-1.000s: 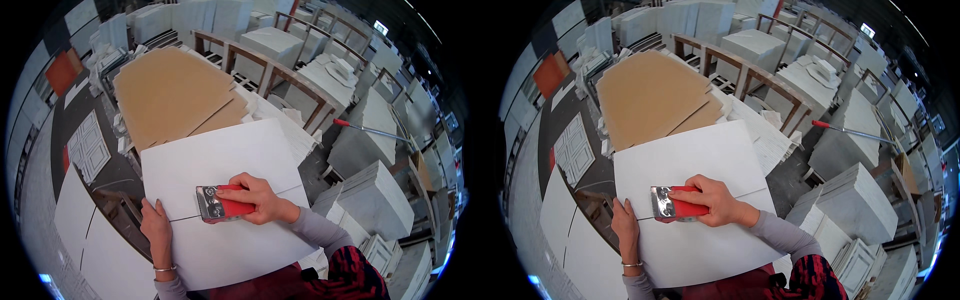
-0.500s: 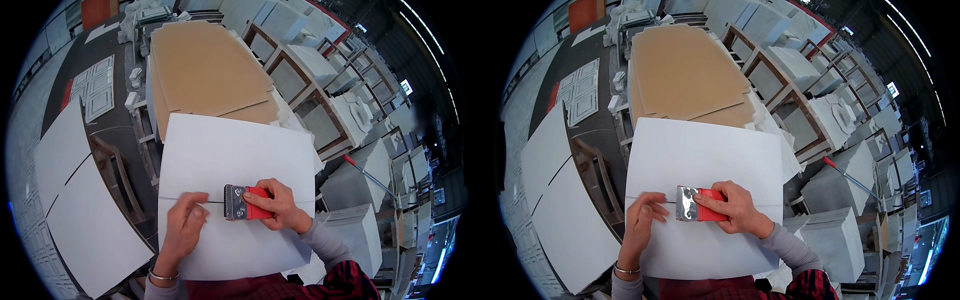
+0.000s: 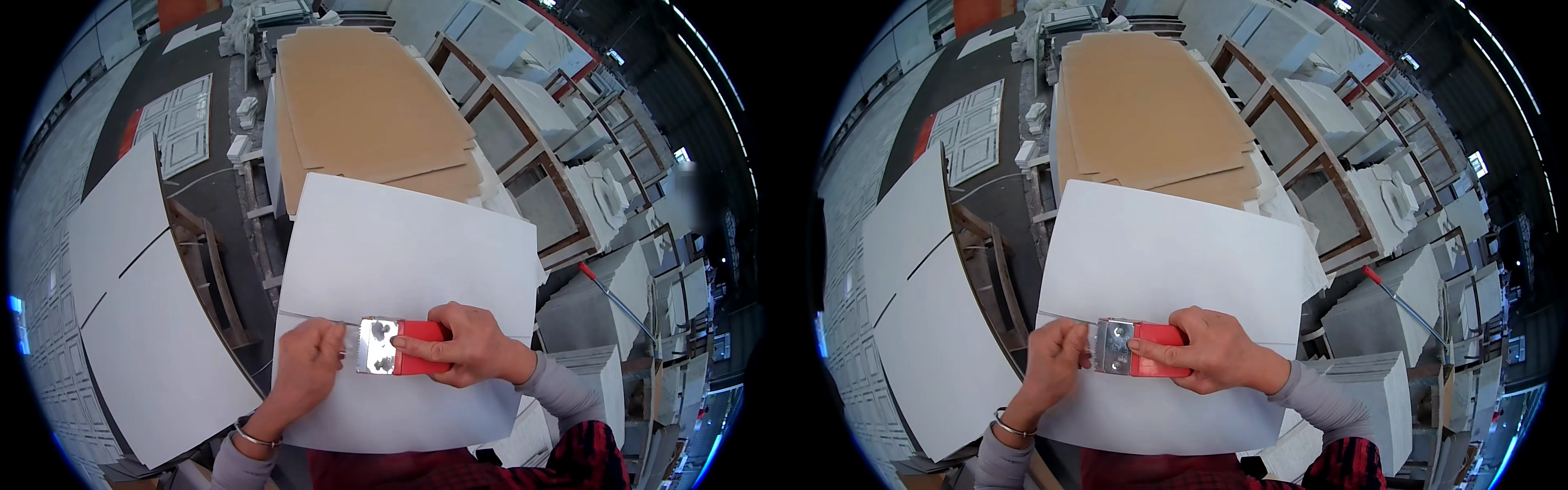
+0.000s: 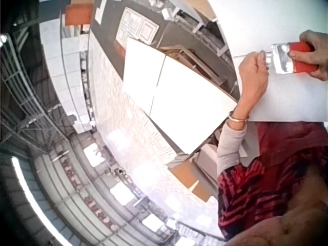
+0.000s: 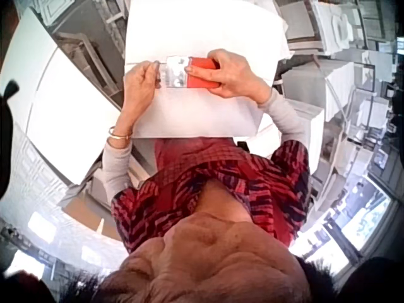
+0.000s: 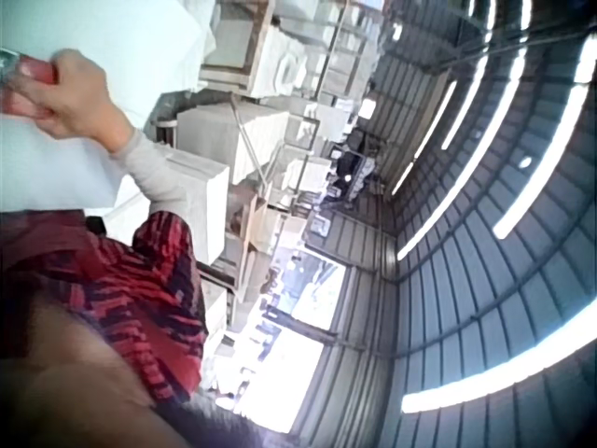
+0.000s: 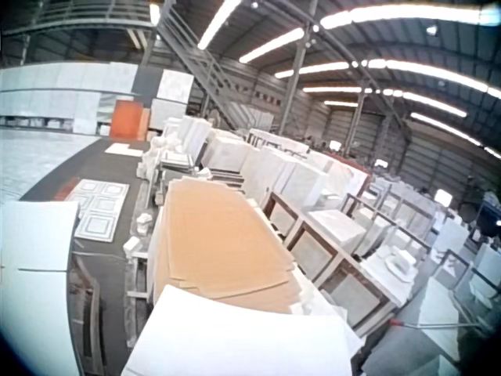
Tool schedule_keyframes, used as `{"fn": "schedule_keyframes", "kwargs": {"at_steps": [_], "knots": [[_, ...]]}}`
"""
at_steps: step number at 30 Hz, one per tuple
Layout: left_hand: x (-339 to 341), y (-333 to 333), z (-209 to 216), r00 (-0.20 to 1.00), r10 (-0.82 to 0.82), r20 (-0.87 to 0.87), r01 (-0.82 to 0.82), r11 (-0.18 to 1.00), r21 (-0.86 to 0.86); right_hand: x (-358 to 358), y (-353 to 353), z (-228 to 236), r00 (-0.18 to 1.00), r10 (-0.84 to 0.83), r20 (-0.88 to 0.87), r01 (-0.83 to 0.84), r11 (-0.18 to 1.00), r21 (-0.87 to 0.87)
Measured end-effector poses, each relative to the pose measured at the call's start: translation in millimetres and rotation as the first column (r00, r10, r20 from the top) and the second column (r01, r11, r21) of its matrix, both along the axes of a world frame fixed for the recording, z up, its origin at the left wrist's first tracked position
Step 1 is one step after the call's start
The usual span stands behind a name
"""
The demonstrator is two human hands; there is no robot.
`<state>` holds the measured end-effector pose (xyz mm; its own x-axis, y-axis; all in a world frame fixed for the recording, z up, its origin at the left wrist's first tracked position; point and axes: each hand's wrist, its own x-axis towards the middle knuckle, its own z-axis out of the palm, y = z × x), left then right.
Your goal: The person repeatedly tapes white rectangular panels together using a handheld tape dispenser, then places the taped panels into a cardboard box. The cycle of taping and loading is repeated multiple times throughout the clip.
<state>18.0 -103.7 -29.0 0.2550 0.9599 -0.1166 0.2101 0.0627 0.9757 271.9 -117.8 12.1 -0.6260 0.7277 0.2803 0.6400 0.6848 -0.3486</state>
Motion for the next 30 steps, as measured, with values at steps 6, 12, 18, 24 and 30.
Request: {"fn": "schedule_keyframes", "kwargs": {"at_steps": [6,12,18,24,30], "knots": [[-101,54,-8,0.956,0.288,-0.051,-0.292,0.947,-0.13,18,16,6,0.996,-0.01,0.085,0.01,1.0,0.003],[-97,55,-80,0.965,0.263,0.001,-0.253,0.93,-0.266,16,26,8,0.989,-0.017,0.149,0.019,1.0,-0.016],[-62,48,-111,0.961,0.276,-0.008,-0.266,0.918,-0.293,15,29,2,0.995,-0.006,0.104,0.008,1.0,-0.015],[-38,37,-108,0.709,-0.021,-0.705,0.056,0.998,0.027,22,32,-5,1.0,0.015,0.02,-0.014,0.999,-0.038],[-38,52,-54,0.746,0.145,-0.649,-0.071,0.988,0.14,21,28,-8,1.0,0.02,-0.02,-0.02,0.999,-0.035]]}}
